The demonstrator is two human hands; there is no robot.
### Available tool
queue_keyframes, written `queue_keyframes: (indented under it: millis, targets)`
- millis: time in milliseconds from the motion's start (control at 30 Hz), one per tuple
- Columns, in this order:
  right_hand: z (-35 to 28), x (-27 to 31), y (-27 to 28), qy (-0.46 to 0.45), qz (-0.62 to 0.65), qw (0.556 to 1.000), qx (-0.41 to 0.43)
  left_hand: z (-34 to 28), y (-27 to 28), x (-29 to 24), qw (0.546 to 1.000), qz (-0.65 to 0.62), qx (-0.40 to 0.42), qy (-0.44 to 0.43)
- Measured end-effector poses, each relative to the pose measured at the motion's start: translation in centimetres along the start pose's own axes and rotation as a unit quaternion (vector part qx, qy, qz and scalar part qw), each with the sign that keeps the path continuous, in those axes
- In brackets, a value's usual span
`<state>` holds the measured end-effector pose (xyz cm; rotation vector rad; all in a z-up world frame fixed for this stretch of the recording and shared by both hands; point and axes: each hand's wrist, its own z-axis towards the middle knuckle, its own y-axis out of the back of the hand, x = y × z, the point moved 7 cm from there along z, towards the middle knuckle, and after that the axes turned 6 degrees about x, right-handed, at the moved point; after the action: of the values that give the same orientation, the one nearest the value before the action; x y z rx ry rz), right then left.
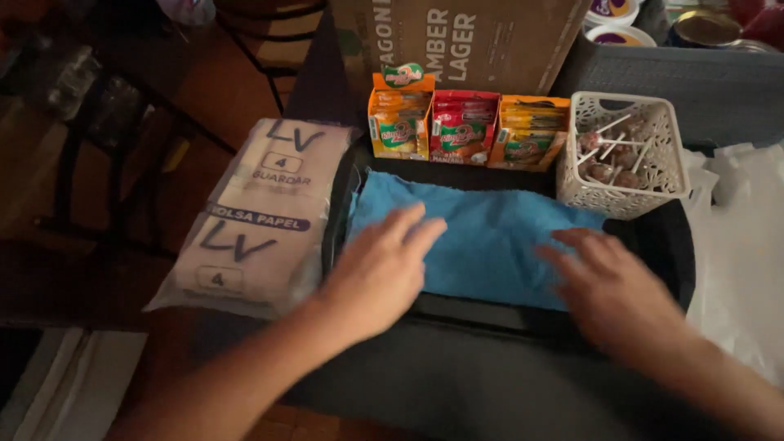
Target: The person is packaging small green and orange candies into small plastic bags and then smoothing a blue cloth on a tray.
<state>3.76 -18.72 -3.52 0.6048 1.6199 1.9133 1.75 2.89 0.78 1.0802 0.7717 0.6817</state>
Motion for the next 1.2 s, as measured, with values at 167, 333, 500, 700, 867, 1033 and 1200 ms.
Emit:
queue_keyframes:
  millis: [167, 333, 500, 700, 867, 1033, 1200]
  targets:
    - [0.5, 1.0, -3.8, 0.007, -0.086, 0.996, 0.038, -1.4, -5.4, 2.0, 0.989, 0.076, 0.071, 0.105]
    - [1.3, 0.9, -2.7, -0.054, -0.045, 0.990, 0.125, 0.9, -6.6, 0.8, 0.991, 0.068, 0.073, 0.095]
    - [3.8, 0.8, -3.4, 0.009, -0.001, 1.000, 0.012, 3.0, -8.2, -1.3, 0.998, 0.043, 0.038, 0.012]
    - [3.5, 0.7, -4.7, -0.019, -0.046, 0.998, 0.027, 3.2, -8.4, -1.1, 0.993, -0.029, 0.114, 0.023]
    - [3.6, 0.4, -5.3, -0.013, -0.047, 0.998, 0.038, 3.2, -8.5, -0.9, 0.991, -0.041, 0.123, 0.028]
    - [3.4, 0.1, -4.8, -0.020, -0.015, 0.999, 0.043, 3.2, -9.7, -0.3, 0.993, -0.044, 0.111, 0.021]
    - [3.0, -1.0, -0.9, -0.075, 0.678, 0.725, -0.095, 3.7, -9.0, 2.4, 0.529, -0.812, -0.115, 0.218]
